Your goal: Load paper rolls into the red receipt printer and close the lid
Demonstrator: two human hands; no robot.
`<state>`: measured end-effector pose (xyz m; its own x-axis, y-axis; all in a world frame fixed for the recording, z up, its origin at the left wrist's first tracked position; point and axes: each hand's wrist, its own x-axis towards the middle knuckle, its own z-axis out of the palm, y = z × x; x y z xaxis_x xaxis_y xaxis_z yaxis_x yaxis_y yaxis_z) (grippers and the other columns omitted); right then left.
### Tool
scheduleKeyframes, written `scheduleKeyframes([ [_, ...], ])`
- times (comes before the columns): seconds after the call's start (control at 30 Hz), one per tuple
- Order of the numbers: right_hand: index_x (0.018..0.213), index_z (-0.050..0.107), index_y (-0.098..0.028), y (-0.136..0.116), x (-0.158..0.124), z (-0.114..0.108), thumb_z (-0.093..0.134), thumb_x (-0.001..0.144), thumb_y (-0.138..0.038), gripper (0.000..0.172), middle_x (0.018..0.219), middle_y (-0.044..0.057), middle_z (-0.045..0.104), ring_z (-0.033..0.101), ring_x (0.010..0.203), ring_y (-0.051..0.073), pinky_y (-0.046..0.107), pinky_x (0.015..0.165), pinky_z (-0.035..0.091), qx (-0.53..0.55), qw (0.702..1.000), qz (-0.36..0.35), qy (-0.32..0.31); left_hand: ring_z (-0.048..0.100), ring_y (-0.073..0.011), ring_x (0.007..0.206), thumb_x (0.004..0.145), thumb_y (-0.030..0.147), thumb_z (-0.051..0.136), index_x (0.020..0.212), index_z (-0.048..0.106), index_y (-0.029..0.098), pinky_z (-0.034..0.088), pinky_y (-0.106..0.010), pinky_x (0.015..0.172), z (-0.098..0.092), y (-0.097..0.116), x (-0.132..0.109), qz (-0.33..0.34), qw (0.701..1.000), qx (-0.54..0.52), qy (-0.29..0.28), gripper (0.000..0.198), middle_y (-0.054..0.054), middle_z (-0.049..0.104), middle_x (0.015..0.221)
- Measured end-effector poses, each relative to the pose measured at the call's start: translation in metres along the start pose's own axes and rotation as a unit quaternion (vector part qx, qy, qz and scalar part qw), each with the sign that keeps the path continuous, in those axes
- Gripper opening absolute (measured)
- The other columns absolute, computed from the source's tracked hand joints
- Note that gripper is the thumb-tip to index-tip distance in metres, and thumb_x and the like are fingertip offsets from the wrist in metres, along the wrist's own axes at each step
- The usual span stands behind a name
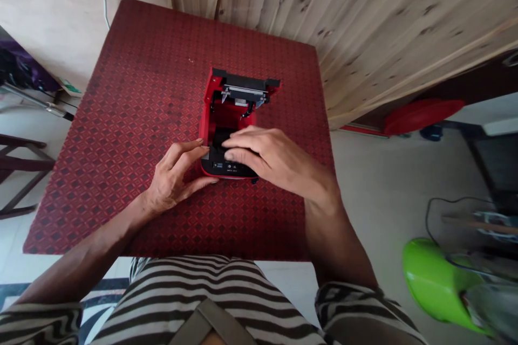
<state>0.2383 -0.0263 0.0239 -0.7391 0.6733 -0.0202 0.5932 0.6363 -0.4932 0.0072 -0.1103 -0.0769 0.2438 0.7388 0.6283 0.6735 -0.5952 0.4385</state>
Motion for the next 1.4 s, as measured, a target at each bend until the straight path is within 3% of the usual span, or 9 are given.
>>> scheduleKeyframes([
  [0.3, 0.109, 0.081, -0.023, 0.004, -0.018, 0.024, 0.061, 0.106, -0.02, 0.021, 0.108, 0.004, 0.083, 0.075, 0.1, 0.02, 0.037, 0.097, 0.058, 0.07, 0.988, -0.002, 0.139, 0.075, -0.0228, 0.116, 0.088, 0.047, 0.085, 0.145, 0.056, 0.023, 0.066, -0.035, 0.101, -0.005, 0.001, 0.004, 0.015, 1.0, 0.005, 0.004, 0.069, -0.011, 0.073, 0.128],
  [0.5, 0.106, 0.081, -0.025, -0.005, -0.02, 0.049, 0.057, 0.108, -0.022, 0.025, 0.099, 0.007, 0.077, 0.066, 0.097, 0.023, 0.042, 0.092, 0.055, 0.01, 0.968, 0.01, 0.249, 0.075, -0.0228, 0.118, 0.087, 0.045, 0.086, 0.145, 0.056, 0.024, 0.065, -0.035, 0.103, -0.007, 0.002, 0.007, 0.017, 1.0, 0.013, 0.0, 0.069, -0.011, 0.073, 0.131],
  [0.73, 0.116, 0.079, -0.022, -0.01, -0.019, 0.061, 0.052, 0.11, -0.019, 0.027, 0.102, 0.008, 0.077, 0.064, 0.097, 0.023, 0.04, 0.091, 0.052, -0.037, 0.966, 0.01, 0.256, 0.073, -0.0263, 0.12, 0.091, 0.054, 0.081, 0.149, 0.054, 0.022, 0.063, -0.041, 0.103, -0.019, 0.002, 0.009, 0.003, 1.0, -0.003, -0.019, 0.072, -0.012, 0.072, 0.132],
  [0.87, 0.114, 0.078, -0.019, -0.01, -0.02, 0.061, 0.055, 0.108, -0.014, 0.024, 0.102, 0.006, 0.077, 0.063, 0.095, 0.021, 0.038, 0.086, 0.05, -0.123, 0.944, -0.03, 0.305, 0.067, -0.0303, 0.125, 0.101, 0.063, 0.061, 0.151, 0.056, 0.018, 0.057, -0.048, 0.107, -0.036, -0.006, 0.048, 0.007, 1.0, -0.01, 0.014, 0.067, -0.015, 0.07, 0.132],
  [0.93, 0.115, 0.077, -0.019, -0.012, -0.021, 0.061, 0.056, 0.108, -0.014, 0.023, 0.103, 0.006, 0.077, 0.062, 0.094, 0.021, 0.037, 0.083, 0.049, -0.152, 0.934, -0.041, 0.322, 0.057, -0.0315, 0.138, 0.102, 0.063, 0.058, 0.157, 0.048, 0.015, 0.057, -0.044, 0.105, -0.038, -0.018, 0.081, -0.001, 0.999, 0.007, 0.034, 0.073, -0.019, 0.058, 0.15],
  [1.0, 0.114, 0.077, -0.019, -0.016, -0.022, 0.061, 0.056, 0.108, -0.014, 0.022, 0.103, 0.006, 0.077, 0.061, 0.093, 0.021, 0.037, 0.081, 0.048, -0.165, 0.932, -0.036, 0.321, 0.05, -0.0302, 0.145, 0.104, 0.067, 0.054, 0.163, 0.037, 0.013, 0.05, -0.046, 0.116, -0.034, -0.03, 0.114, 0.004, 1.0, 0.017, 0.01, 0.082, -0.02, 0.046, 0.163],
  [1.1, 0.109, 0.077, -0.018, -0.02, -0.023, 0.063, 0.057, 0.107, -0.013, 0.02, 0.1, 0.006, 0.076, 0.059, 0.091, 0.021, 0.038, 0.079, 0.047, -0.184, 0.929, -0.024, 0.319, 0.062, -0.0219, 0.132, 0.109, 0.067, 0.038, 0.163, 0.035, 0.011, 0.05, -0.039, 0.115, -0.025, -0.039, 0.139, -0.029, 0.995, -0.045, -0.087, 0.078, -0.016, 0.063, 0.147],
  [1.23, 0.112, 0.075, -0.016, -0.02, -0.026, 0.067, 0.058, 0.107, -0.011, 0.018, 0.094, 0.004, 0.077, 0.061, 0.087, 0.019, 0.037, 0.079, 0.047, -0.212, 0.912, -0.047, 0.348, 0.069, -0.0222, 0.12, 0.111, 0.063, 0.029, 0.142, 0.065, 0.018, 0.054, -0.038, 0.107, -0.023, -0.024, 0.12, -0.009, 0.993, -0.058, -0.098, 0.065, -0.011, 0.074, 0.129],
  [1.4, 0.109, 0.074, -0.015, -0.019, -0.031, 0.071, 0.061, 0.105, -0.009, 0.015, 0.092, 0.003, 0.077, 0.065, 0.088, 0.018, 0.035, 0.081, 0.048, -0.227, 0.895, -0.075, 0.376, 0.063, -0.0287, 0.138, 0.111, 0.057, 0.04, 0.141, 0.068, 0.024, 0.049, -0.048, 0.118, -0.028, -0.015, 0.073, 0.035, 0.989, -0.067, -0.128, 0.052, -0.011, 0.068, 0.143],
])
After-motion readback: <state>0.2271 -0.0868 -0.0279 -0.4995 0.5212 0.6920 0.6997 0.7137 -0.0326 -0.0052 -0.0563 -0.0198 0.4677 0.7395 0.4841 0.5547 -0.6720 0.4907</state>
